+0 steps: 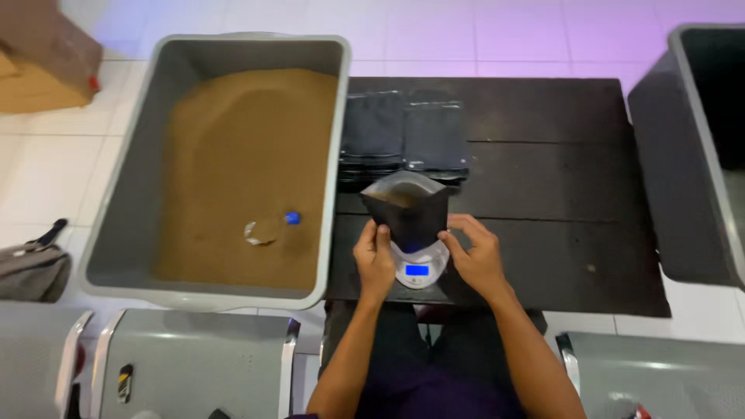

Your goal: The person scoops a brown granular material from a large bin into black pouches using a cut plastic bottle as a scoop. They weigh each pouch on a digital scale, adjust the contents, and then fold the top of the pouch closed before placing it in a bin.

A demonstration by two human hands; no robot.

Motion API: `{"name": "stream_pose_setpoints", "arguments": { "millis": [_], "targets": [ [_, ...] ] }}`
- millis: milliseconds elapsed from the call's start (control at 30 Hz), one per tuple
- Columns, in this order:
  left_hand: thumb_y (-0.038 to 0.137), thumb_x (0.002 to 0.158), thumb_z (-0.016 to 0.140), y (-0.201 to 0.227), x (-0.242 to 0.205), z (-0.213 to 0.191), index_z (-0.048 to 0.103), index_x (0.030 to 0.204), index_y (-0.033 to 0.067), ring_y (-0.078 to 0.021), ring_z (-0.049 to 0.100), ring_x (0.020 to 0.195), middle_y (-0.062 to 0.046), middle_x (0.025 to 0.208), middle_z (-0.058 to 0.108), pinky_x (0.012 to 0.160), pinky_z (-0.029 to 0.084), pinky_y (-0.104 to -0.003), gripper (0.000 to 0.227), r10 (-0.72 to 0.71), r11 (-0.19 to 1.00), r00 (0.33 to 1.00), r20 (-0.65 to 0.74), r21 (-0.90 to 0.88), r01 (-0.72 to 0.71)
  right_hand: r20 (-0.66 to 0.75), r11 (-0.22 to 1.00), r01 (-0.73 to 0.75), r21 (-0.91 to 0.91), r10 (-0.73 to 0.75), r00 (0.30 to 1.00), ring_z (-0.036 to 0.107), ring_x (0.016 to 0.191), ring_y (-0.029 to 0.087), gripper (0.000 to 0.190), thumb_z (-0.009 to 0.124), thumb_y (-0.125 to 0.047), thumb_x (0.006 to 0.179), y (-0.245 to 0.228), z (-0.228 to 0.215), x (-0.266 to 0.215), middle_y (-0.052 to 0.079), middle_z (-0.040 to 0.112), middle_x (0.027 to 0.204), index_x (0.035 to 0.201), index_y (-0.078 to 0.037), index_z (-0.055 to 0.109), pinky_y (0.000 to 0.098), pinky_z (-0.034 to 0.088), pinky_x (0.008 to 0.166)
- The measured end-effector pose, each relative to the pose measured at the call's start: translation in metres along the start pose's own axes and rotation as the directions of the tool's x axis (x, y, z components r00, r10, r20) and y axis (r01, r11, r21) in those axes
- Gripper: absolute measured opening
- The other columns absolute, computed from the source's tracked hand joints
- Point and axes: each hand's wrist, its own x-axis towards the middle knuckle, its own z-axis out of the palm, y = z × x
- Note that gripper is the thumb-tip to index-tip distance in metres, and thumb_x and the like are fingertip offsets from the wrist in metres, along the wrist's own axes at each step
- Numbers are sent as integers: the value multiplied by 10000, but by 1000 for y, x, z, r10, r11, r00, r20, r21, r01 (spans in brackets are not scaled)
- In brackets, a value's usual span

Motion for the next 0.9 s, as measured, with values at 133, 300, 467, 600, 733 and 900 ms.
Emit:
{"name": "stream_pose_setpoints", "arguments": {
  "millis": [133,300,467,600,733,900],
  "targets": [
    [108,1024,561,-23,-2,8,741,1152,47,-182,670,973,-128,987,759,904,541,-418,229,13,1000,996,91,8,-13,-51,997,-14,-76,10,999,731,1004,342,73,777,-103,904,15,-6,-11,115,755,1011,927,-40,747,444,565,886],
    [90,1011,558,-17,-1,2,712,1170,-6,-326,690,1107,-220,1102,745,944,526,-461,242,150,987,966,212,26,-159,-55,995,-41,-94,36,998,729,966,336,62,808,-91,866,55,3,-29,92,732,947,910,-81,765,427,569,860],
    [241,1050,507,38,9,-7,620,1272,-52,-354,581,1274,-256,1286,668,1093,430,-490,385,251,967,943,220,-105,-233,-19,973,-70,219,76,997,663,1138,369,208,628,-164,991,44,-12,-18,225,710,1147,1065,8,718,481,523,963],
    [383,1056,461,25,27,-31,614,1312,-46,-342,547,1324,-231,1314,662,1141,392,-474,523,225,974,947,229,-62,-216,-91,876,-181,447,246,965,645,1160,240,359,504,-267,1083,56,-12,-13,190,709,1180,1163,33,684,369,529,976],
    [353,1064,407,-1,33,-37,624,1301,-10,-274,586,1301,-182,1312,676,1096,450,-380,485,50,991,985,165,-134,-28,-121,784,-181,594,310,943,671,1154,260,364,489,-247,1084,85,-6,-21,201,697,1171,1178,62,656,383,564,972],
    [316,1040,491,17,29,-35,683,1240,-10,-309,612,1266,-201,1255,705,1060,481,-402,428,52,998,980,191,16,-56,-100,875,-210,436,279,955,679,1039,276,341,465,-166,1100,77,-9,-25,210,705,1084,1114,83,698,466,567,952]
  ]
}}
